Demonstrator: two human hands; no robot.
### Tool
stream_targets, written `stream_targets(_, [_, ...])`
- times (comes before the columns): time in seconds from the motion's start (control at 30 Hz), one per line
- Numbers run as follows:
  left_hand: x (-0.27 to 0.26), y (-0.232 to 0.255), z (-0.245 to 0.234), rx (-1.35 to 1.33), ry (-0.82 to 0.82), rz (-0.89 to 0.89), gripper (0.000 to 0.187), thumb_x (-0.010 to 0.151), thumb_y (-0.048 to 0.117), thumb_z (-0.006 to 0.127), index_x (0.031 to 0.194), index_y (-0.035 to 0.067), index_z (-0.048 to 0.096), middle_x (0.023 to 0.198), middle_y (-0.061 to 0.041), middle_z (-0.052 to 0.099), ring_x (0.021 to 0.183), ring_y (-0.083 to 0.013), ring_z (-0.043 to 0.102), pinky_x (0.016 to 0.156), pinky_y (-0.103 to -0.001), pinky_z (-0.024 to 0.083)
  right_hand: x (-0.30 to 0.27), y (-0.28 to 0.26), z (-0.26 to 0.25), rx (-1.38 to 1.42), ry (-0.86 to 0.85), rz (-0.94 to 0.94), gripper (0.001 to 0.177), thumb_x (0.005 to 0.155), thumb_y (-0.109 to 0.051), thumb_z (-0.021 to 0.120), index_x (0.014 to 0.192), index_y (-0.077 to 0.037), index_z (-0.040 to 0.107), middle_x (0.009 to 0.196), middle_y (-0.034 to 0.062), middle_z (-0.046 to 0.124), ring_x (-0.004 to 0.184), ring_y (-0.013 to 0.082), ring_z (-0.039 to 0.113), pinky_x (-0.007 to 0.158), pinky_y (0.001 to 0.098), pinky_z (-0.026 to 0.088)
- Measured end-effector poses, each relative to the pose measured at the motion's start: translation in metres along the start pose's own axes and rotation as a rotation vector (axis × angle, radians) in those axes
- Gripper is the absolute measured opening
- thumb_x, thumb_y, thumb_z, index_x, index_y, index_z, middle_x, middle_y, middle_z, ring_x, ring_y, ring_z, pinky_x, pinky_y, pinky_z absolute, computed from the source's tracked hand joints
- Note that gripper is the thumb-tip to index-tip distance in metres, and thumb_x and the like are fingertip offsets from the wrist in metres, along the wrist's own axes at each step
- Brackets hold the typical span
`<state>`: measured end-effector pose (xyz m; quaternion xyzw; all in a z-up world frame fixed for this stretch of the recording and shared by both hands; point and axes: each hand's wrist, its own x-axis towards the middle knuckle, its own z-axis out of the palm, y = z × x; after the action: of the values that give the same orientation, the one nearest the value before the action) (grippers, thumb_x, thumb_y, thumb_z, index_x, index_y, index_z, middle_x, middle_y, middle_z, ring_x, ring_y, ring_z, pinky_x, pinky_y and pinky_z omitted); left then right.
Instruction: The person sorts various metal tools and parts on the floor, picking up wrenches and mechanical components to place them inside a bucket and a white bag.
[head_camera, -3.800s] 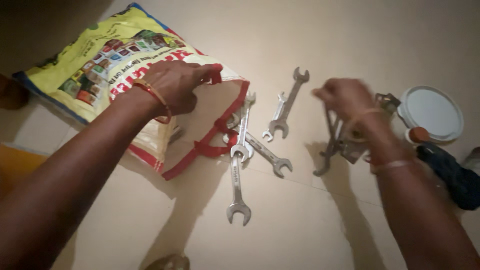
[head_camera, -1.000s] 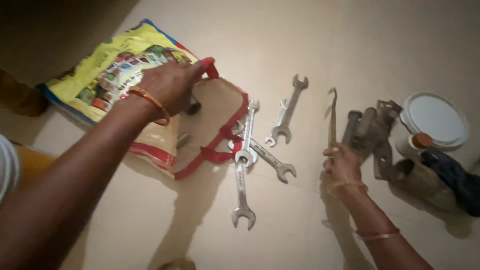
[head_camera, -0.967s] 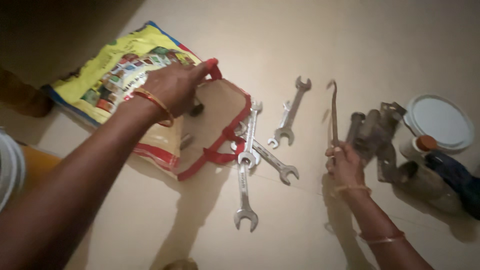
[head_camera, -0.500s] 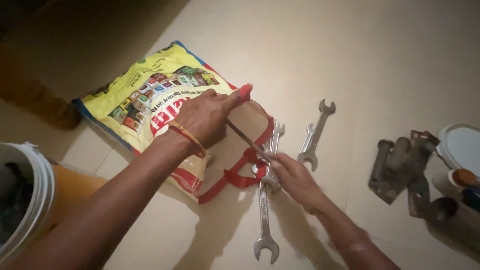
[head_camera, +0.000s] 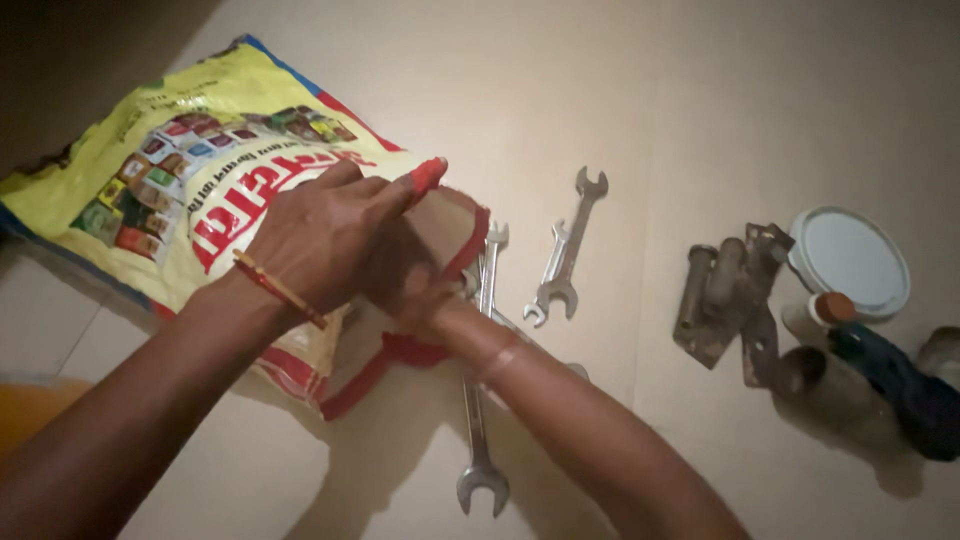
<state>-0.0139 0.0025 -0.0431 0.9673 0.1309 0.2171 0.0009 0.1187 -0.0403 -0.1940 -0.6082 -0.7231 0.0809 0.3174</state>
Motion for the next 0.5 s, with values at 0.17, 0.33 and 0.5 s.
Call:
stream_targets(0.17, [0.003,0.006,0.002,-0.014,-0.052,-0.102,0.064,0.084,0.003,0.058,0.145,0.022,0.057,0.094,-0.010,0.075,0.096,-0.0318,0.068,0.069,-0.044,0.057,-0.098,0.022,-0.092,-0.112,0.206,0.412,0.018,0.090,-0.016,0.070,0.103,-0.006,0.078,0.110,0.0150,0.071,0.099,0.0347,0.067,0.083,0.0440,0.054])
stream_targets(0.33, [0.009,0.013,-0.001,-0.006,-0.110,-0.132,0.060,0.086,0.006,0.055,0.143,0.024,0.057,0.099,-0.009,0.075,0.098,-0.0323,0.068,0.075,-0.046,0.057,-0.176,0.111,-0.200,-0.629,0.209,0.686,0.035,0.092,-0.032,0.069,0.118,-0.008,0.072,0.122,0.0149,0.067,0.117,0.0370,0.059,0.102,0.0498,0.048])
stream_targets(0.5, [0.024,0.027,-0.001,0.003,-0.409,-0.332,0.066,0.087,0.008,0.051,0.148,0.032,0.051,0.110,-0.010,0.071,0.098,-0.0318,0.069,0.076,-0.047,0.057,-0.203,0.120,-0.243,-0.848,-0.019,0.896,0.065,0.081,-0.045,0.078,0.127,-0.001,0.063,0.144,0.0228,0.047,0.134,0.0478,0.043,0.102,0.0564,0.044])
